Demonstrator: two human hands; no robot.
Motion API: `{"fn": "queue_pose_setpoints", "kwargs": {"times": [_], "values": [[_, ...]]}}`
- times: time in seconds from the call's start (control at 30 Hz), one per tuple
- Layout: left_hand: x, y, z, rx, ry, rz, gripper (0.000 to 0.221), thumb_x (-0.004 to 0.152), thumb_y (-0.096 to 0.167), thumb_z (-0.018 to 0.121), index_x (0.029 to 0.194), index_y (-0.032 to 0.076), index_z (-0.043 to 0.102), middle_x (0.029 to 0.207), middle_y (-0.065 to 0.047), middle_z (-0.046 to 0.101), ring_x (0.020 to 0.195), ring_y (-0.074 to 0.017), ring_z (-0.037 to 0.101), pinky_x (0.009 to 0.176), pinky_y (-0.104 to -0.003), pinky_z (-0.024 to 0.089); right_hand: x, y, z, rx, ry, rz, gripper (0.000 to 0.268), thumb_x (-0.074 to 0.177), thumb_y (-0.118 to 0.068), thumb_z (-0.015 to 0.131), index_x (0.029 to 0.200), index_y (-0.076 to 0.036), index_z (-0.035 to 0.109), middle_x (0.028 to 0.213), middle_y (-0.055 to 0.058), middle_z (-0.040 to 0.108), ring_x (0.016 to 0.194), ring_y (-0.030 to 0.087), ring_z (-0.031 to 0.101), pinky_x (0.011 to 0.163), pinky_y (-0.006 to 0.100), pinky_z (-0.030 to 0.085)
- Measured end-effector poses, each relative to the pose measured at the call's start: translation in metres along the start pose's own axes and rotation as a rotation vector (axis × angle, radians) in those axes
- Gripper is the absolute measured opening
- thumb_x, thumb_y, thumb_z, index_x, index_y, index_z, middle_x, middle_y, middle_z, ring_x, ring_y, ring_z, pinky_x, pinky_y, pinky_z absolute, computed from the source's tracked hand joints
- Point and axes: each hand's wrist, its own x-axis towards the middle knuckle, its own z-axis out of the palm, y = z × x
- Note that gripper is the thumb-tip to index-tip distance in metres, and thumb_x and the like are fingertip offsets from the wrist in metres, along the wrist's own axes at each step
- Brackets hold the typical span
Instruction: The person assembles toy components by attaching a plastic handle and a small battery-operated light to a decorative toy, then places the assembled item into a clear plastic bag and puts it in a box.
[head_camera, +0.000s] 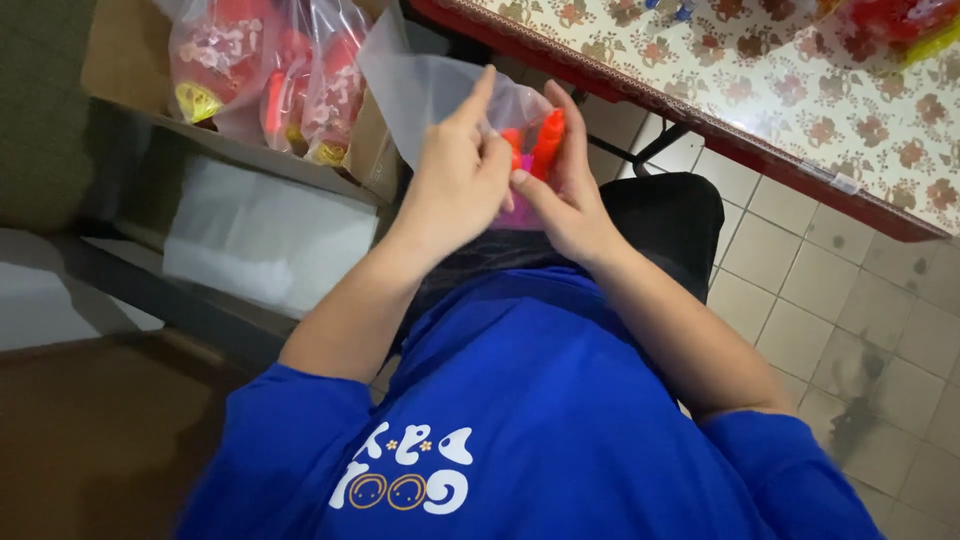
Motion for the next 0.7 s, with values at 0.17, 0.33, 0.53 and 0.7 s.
{"fn": "queue_pose_setpoints", "kwargs": {"times": [0.17,0.33,0.53,0.7], "values": [[0.006,-0.009,-0.016,-0.015,0.142,0.076,0.06,0.099,0.008,0.04,0.158,0.008,0.035,0.055,-0.004,0.069,0.047,-0.0095,0.067,0.056,-0.024,0.064,-0.004,-0.015,-0.011,-0.174,-0.04,-0.013,0.055,0.112,-0.017,0.054,0.158,-0.005,0.028,0.159,0.018,0.045,0.141,0.025,0.053,0.115,0.035,0.048],[-0.002,-0.002,-0.024,0.011,0.283,0.149,0.052,0.101,0.008,0.042,0.151,0.016,0.049,0.056,-0.003,0.071,0.046,-0.008,0.068,0.054,-0.021,0.065,-0.008,-0.024,-0.026,-0.403,-0.067,-0.131,0.085,0.109,-0.008,0.069,0.164,-0.014,0.004,0.145,0.025,0.064,0.132,0.037,0.071,0.12,0.044,0.056],[0.002,-0.016,-0.032,-0.267,0.295,0.279,0.046,0.104,0.0,0.033,0.145,0.007,0.051,0.051,-0.006,0.048,0.047,-0.0181,0.066,0.047,-0.028,0.055,-0.004,-0.01,-0.041,-0.77,0.048,-0.068,0.077,0.094,-0.004,0.086,0.152,-0.002,0.036,0.102,0.001,0.073,0.116,0.028,0.068,0.114,0.046,0.04],[0.004,-0.031,-0.06,0.484,0.412,0.519,0.037,0.1,0.004,0.048,0.127,-0.003,0.072,0.087,-0.008,0.08,0.062,-0.0143,0.065,0.066,-0.033,0.053,0.008,-0.037,-0.064,-1.002,0.138,-0.564,0.022,0.092,0.024,0.065,0.1,0.008,0.077,0.1,0.021,0.074,0.11,0.044,0.059,0.112,0.055,0.038]]}}
